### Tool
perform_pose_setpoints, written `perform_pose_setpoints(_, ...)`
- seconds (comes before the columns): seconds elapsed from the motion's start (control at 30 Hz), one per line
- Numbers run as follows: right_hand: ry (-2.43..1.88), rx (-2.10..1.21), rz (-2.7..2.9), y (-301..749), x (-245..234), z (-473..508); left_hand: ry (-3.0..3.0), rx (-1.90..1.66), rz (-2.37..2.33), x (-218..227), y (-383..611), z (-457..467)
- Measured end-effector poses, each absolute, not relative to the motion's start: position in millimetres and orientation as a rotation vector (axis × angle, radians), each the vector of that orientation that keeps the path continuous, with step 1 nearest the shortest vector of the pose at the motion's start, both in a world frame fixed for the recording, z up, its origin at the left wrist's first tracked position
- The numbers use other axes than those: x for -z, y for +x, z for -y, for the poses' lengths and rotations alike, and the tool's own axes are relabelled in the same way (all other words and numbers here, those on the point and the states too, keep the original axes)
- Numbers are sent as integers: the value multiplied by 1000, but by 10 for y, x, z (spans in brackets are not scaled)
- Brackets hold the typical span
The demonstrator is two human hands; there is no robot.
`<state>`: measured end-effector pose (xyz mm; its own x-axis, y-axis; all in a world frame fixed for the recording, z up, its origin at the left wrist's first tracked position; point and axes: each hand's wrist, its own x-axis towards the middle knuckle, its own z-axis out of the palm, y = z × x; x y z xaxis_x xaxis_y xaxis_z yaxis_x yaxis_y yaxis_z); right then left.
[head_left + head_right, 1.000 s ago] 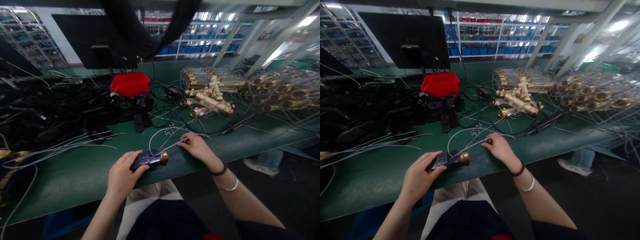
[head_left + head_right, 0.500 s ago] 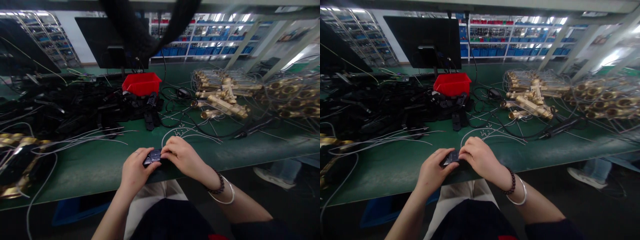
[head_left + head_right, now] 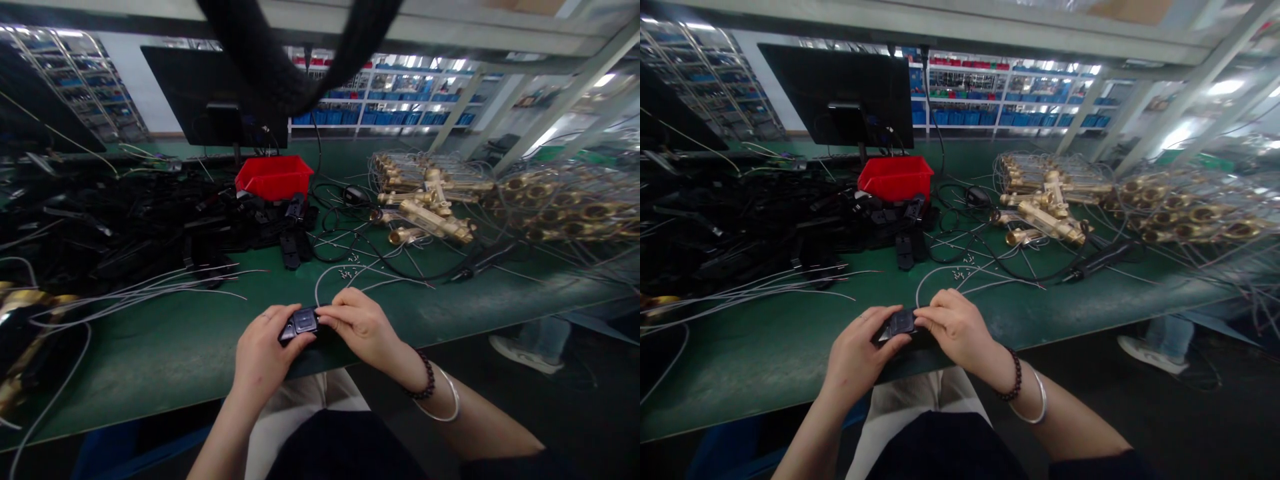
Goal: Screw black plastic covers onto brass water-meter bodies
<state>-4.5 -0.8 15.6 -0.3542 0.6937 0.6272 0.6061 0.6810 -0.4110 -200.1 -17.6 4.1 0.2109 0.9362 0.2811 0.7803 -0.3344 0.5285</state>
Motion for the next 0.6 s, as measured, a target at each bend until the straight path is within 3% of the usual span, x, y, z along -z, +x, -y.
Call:
perform_pose_setpoints(0.27, -1821, -226, 2255, 594, -408, -895, 2217, -825, -1619, -61, -2006, 165)
perform_pose_setpoints(0.6, -1883, -303, 2404, 463, -309, -1137, 2170, -851, -1594, -70, -1974, 172)
